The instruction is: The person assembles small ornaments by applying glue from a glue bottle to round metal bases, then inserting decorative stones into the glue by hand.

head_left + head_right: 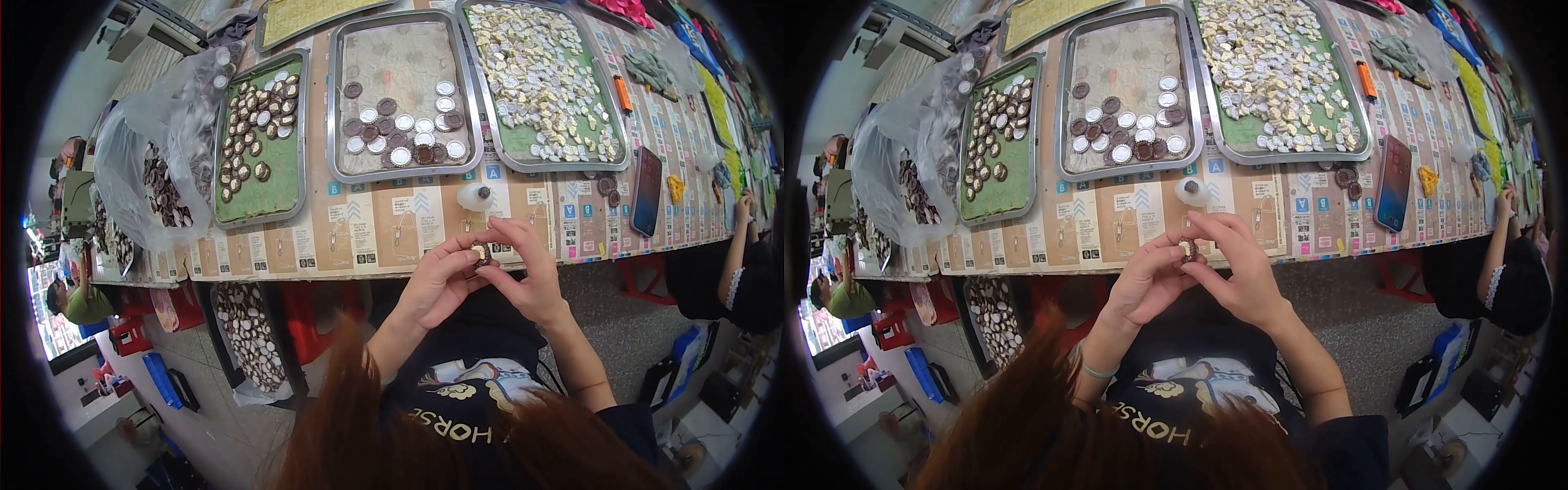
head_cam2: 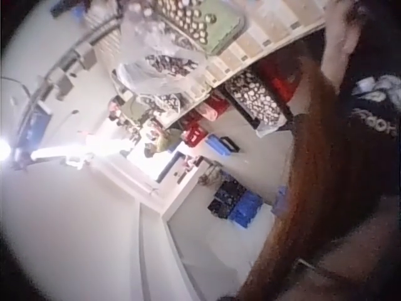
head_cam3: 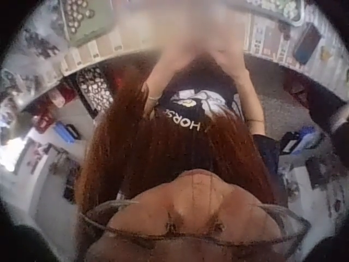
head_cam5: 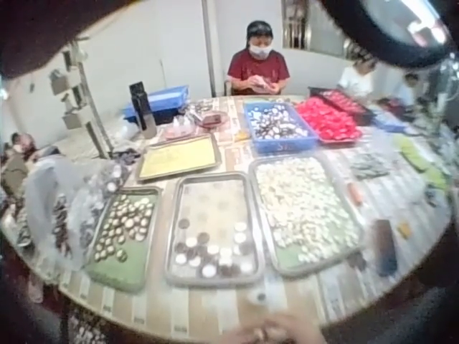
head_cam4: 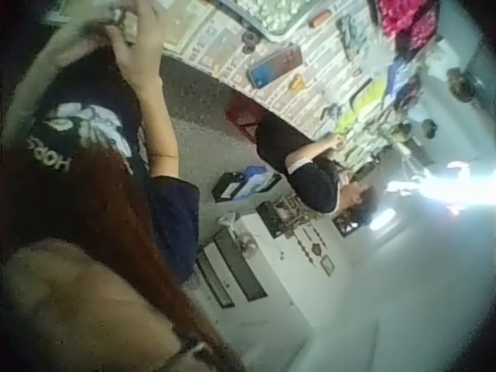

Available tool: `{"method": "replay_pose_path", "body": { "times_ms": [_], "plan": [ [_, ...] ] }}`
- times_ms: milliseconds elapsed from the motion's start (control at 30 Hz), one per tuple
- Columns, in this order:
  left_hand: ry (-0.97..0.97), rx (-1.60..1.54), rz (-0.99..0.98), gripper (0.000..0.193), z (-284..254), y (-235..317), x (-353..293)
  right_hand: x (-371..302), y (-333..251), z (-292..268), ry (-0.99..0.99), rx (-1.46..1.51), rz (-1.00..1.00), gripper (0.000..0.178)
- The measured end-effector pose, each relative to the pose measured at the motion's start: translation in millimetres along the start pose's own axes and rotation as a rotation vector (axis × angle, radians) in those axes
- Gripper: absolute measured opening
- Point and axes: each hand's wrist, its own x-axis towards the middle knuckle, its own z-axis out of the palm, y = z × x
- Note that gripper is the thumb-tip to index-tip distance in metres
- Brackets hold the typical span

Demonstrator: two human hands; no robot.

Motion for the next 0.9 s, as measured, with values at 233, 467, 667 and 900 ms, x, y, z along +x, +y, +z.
{"method": "replay_pose_path", "body": {
  "times_ms": [233, 467, 667, 900],
  "plan": [
    [0.034, 0.041, 0.022, 0.022, -2.0, -1.8, 1.6, -1.5, 4.7, -0.5, 0.000, -0.025, 0.017, 0.051],
    [0.116, -0.015, -0.027, 0.017, 6.6, 4.1, -0.3, -7.9, 17.3, 0.2, -0.001, 0.445, 0.294, 0.045],
    [0.150, 0.166, 0.128, 0.021, 2.7, -1.3, -1.1, -8.8, 12.0, 1.9, 0.041, 0.604, 0.376, 0.039],
    [0.189, 0.580, 0.375, 0.026, 12.7, -7.3, -5.7, -6.8, 2.4, 1.8, 0.086, 0.642, 0.424, 0.035]
  ]
}}
